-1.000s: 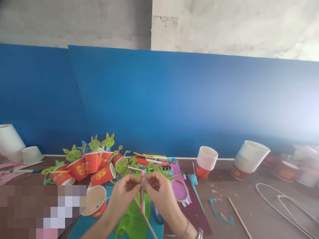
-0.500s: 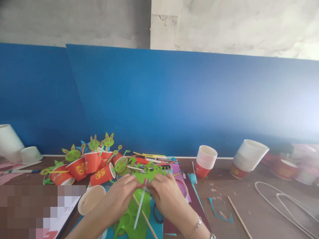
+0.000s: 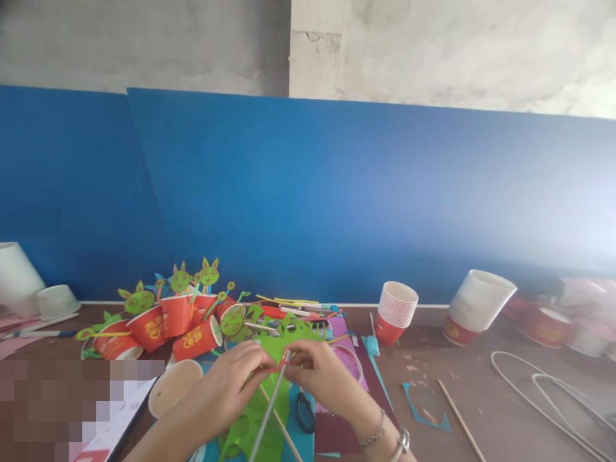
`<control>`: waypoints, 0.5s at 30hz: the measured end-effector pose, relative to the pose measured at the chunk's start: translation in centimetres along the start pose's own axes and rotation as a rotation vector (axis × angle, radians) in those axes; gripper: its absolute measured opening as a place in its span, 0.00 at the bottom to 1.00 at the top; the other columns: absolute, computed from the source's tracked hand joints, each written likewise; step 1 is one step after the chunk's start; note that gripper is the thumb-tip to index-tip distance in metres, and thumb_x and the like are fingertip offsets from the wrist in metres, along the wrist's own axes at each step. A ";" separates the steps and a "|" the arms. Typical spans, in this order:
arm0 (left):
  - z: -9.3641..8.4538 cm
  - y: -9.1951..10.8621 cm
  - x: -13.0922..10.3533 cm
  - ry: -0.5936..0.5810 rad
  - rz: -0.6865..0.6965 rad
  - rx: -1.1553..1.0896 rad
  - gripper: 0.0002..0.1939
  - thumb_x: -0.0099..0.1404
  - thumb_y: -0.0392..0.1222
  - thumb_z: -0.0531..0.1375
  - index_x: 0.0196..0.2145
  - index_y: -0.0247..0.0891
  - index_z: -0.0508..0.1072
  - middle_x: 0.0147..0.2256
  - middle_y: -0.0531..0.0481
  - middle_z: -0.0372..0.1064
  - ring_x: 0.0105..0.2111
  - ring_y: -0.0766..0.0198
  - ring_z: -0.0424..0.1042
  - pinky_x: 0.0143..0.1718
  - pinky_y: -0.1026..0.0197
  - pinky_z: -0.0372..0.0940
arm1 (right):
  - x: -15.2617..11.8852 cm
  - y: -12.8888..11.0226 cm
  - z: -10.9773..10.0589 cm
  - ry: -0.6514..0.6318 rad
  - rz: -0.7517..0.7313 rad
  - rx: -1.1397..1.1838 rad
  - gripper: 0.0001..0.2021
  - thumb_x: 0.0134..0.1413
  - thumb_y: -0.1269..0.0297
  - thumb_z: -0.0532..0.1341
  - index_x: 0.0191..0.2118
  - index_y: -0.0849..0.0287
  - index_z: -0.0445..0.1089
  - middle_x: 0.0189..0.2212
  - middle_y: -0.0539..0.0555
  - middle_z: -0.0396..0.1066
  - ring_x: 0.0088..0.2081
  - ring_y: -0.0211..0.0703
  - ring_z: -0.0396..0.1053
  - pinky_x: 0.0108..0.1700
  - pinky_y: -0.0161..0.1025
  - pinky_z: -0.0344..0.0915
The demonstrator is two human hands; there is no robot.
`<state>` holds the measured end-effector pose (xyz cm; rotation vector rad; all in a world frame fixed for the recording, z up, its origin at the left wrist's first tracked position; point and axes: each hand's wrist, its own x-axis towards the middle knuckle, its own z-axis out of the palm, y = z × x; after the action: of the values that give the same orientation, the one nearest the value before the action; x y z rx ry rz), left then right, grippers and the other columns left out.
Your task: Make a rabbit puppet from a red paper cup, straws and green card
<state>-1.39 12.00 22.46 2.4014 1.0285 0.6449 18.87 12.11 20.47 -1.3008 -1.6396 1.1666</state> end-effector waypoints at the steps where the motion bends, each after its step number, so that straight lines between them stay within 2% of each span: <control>1: 0.0 0.0 0.0 -0.006 0.012 0.040 0.11 0.71 0.38 0.49 0.39 0.38 0.71 0.38 0.47 0.71 0.41 0.58 0.68 0.43 0.58 0.60 | 0.1 -0.1 0.1 0.013 0.000 0.050 0.11 0.47 0.61 0.65 0.36 0.61 0.74 0.23 0.49 0.71 0.25 0.37 0.63 0.27 0.35 0.56; 4: -0.2 -0.1 0.0 -0.023 0.083 0.103 0.13 0.71 0.34 0.48 0.40 0.38 0.72 0.38 0.46 0.71 0.41 0.58 0.67 0.43 0.58 0.59 | 0.3 -0.4 0.2 0.031 0.007 0.118 0.14 0.48 0.54 0.65 0.32 0.62 0.76 0.22 0.50 0.70 0.24 0.37 0.62 0.27 0.34 0.56; 7: -0.6 0.0 -0.1 -0.052 0.146 0.123 0.14 0.70 0.33 0.48 0.41 0.39 0.73 0.37 0.47 0.71 0.40 0.58 0.67 0.43 0.57 0.59 | 0.1 -0.8 0.1 0.005 -0.008 0.067 0.15 0.49 0.52 0.65 0.30 0.61 0.77 0.21 0.49 0.70 0.23 0.36 0.61 0.27 0.34 0.56; 11: -1.6 0.6 -0.1 -0.116 0.228 0.160 0.13 0.70 0.35 0.50 0.39 0.41 0.75 0.34 0.48 0.71 0.37 0.59 0.65 0.43 0.55 0.56 | -0.6 -1.2 -0.6 -0.178 -0.001 -0.018 0.13 0.50 0.55 0.65 0.28 0.60 0.79 0.19 0.48 0.68 0.21 0.34 0.56 0.24 0.33 0.50; 15: -2.1 0.9 -0.2 -0.095 0.236 0.012 0.07 0.67 0.44 0.57 0.36 0.45 0.76 0.29 0.53 0.71 0.34 0.62 0.65 0.49 0.53 0.52 | -1.3 -1.8 -1.1 -0.370 0.056 0.035 0.10 0.49 0.57 0.65 0.29 0.58 0.80 0.18 0.47 0.67 0.20 0.33 0.54 0.24 0.32 0.50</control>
<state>-2.19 11.72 24.58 2.5599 0.7182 0.5973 19.65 10.95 22.50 -1.1644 -1.8398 1.5349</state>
